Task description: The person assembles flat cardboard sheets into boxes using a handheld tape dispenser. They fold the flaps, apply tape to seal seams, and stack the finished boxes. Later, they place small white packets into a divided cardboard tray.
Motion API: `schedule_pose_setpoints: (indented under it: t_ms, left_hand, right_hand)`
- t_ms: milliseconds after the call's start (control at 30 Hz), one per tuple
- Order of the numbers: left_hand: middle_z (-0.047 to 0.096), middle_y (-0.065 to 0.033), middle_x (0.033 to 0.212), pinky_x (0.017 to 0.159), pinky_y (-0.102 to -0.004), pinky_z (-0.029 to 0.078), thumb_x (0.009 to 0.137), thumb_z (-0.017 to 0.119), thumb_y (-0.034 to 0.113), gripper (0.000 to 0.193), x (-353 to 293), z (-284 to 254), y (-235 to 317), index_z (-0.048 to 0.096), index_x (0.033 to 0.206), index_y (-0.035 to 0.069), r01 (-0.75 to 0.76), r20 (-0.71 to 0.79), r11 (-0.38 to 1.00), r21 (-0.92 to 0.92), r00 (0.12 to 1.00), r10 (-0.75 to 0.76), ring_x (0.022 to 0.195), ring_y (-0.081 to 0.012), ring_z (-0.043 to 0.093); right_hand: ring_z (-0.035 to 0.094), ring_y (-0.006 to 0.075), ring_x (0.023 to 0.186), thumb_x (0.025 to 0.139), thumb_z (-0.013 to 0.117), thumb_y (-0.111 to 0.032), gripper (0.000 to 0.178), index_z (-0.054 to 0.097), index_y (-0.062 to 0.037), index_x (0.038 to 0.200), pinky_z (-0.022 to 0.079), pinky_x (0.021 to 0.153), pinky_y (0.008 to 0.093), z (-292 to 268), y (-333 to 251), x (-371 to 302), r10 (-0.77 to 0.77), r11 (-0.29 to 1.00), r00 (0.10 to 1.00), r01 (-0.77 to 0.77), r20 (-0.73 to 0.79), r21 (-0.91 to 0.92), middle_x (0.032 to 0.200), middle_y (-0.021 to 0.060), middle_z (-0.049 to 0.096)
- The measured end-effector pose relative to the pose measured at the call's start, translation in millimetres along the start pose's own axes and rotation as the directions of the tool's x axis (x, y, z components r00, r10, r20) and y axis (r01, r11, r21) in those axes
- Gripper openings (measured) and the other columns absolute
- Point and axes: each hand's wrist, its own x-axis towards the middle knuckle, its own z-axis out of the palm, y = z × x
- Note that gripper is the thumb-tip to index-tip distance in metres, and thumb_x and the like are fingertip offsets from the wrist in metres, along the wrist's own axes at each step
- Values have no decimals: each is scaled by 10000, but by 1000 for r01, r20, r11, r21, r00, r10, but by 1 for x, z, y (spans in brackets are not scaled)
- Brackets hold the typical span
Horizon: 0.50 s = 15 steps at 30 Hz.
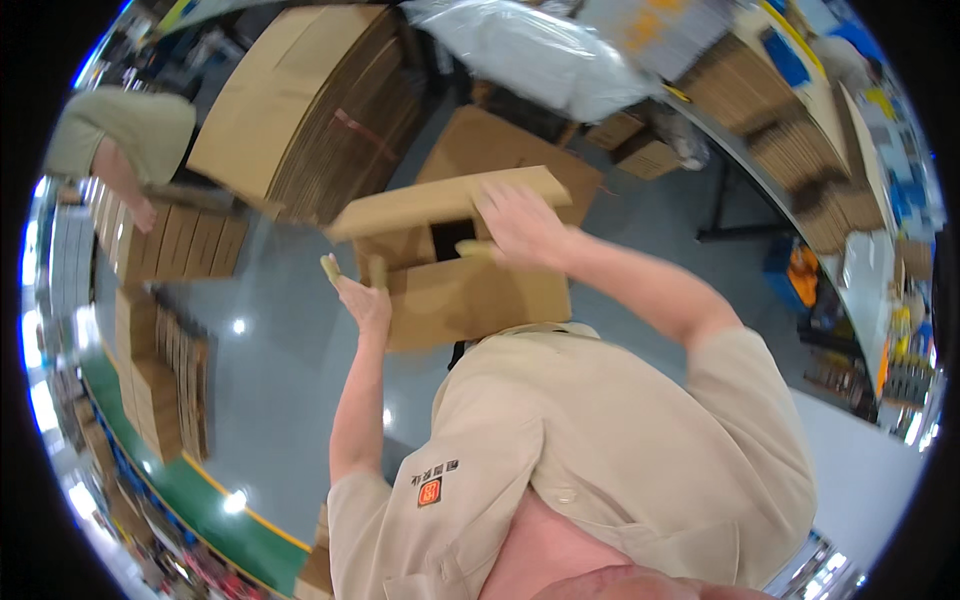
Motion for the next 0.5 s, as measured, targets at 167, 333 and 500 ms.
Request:
schedule_pose_setpoints:
  t_ms: [167,333,500]
  left_hand:
    - [462,-275,1453,1067,-393,415,980,617,422,722,27,5,-18,381,1447,-76,349,268,914,-206,919,-290,1322,-344,498]
    - [610,-224,1302,1008,-387,453,1007,558,422,554,27,-14,-10,545,1316,-38,322,418,945,-54,867,-272,1223,-337,585]
    - [601,-235,1310,1028,-416,435,1017,535,442,576,32,5,6,514,1356,-24,240,339,970,45,910,-241,1224,-388,571]
  right_hand:
    - [389,427,1402,889,653,-529,775,535,109,1312,376,1100,476,139,30,-62,-79,996,978,87,-194,28,1454,281,468]
    - [427,405,1368,943,628,-396,672,468,85,1385,355,1121,461,115,64,-54,454,864,789,-276,-413,422,1461,254,476]
    - [526,403,1237,967,593,-307,537,473,51,1349,408,1051,448,131,89,-44,706,332,703,-220,-87,917,1345,249,559]
